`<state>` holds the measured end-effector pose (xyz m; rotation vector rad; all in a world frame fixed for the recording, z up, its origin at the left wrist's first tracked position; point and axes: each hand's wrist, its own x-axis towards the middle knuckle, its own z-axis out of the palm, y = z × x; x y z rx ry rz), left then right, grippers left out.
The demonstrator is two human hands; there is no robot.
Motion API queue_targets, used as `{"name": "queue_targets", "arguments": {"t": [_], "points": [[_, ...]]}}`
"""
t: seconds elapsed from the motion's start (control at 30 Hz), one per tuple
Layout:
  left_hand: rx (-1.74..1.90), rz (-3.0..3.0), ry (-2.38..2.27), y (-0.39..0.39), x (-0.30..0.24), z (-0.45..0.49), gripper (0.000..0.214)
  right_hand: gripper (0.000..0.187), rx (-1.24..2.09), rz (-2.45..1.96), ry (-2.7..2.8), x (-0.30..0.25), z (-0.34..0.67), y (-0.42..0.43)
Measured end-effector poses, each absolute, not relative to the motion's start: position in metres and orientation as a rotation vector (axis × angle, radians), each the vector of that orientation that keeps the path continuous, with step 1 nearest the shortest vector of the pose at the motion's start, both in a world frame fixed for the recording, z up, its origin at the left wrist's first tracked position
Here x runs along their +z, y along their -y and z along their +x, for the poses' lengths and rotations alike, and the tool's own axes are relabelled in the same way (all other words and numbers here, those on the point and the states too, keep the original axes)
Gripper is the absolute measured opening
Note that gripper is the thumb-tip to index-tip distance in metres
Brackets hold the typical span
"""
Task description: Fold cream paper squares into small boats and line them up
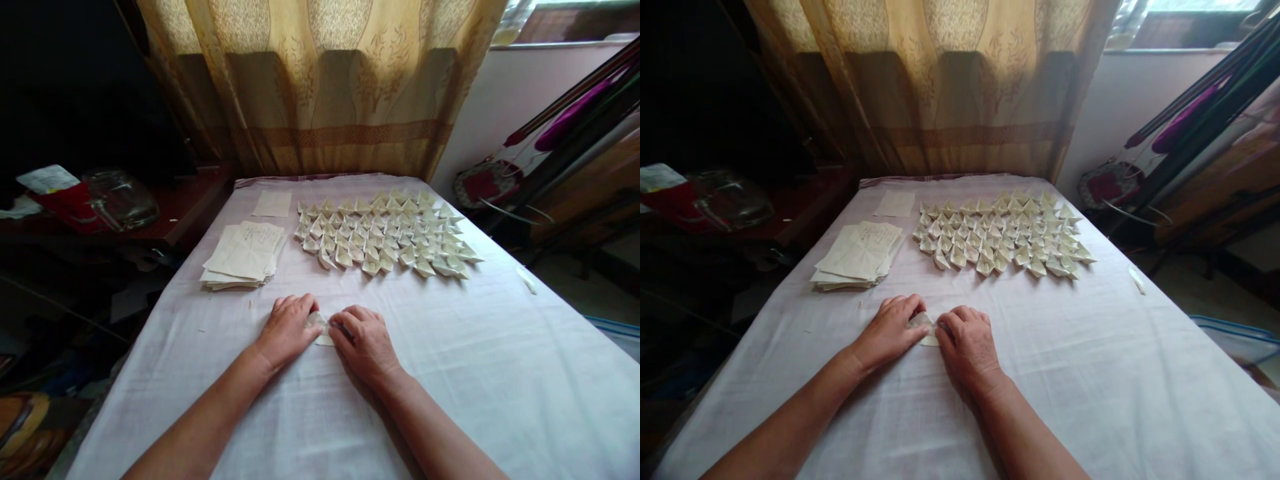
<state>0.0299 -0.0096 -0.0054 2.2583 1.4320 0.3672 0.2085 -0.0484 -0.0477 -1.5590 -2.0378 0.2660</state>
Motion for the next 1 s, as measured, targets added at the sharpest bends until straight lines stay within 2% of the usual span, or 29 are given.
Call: {"name": "queue_targets", "arguments": {"t": [0.1, 0.17, 0.3, 0.5, 0.7, 0.77, 0.87, 1.0], "points": [[0.429, 2.162, -1.399, 0.012, -0.009, 0.028, 0.026, 0.029, 0.275, -1.534, 1.992, -0.05, 0.209, 0.048], [0.567, 1.995, -1.378, 0.013, -0.013, 0.027, 0.032, 0.035, 0.327, -1.486, 1.948, -0.05, 0.21, 0.047], [0.834, 1.498, -1.226, 0.013, -0.017, 0.026, 0.036, 0.041, 0.492, -1.413, 1.797, -0.05, 0.208, 0.047], [0.861, 1.223, -1.064, 0.019, -0.02, 0.03, 0.048, 0.039, 0.708, -1.324, 1.573, -0.042, 0.198, 0.051], [0.813, 1.489, -1.13, 0.024, -0.023, 0.03, 0.037, 0.01, 0.864, -1.312, 1.397, -0.033, 0.191, 0.055], [0.792, 1.656, -1.171, 0.026, -0.02, 0.03, 0.032, 0.012, 0.862, -1.327, 1.354, -0.033, 0.19, 0.056], [0.761, 1.822, -1.169, 0.029, -0.012, 0.031, 0.025, 0.027, 0.772, -1.332, 1.304, -0.033, 0.19, 0.058], [0.757, 1.698, -1.132, 0.03, -0.009, 0.033, 0.01, 0.033, 0.754, -1.268, 1.327, -0.031, 0.19, 0.059]]}}
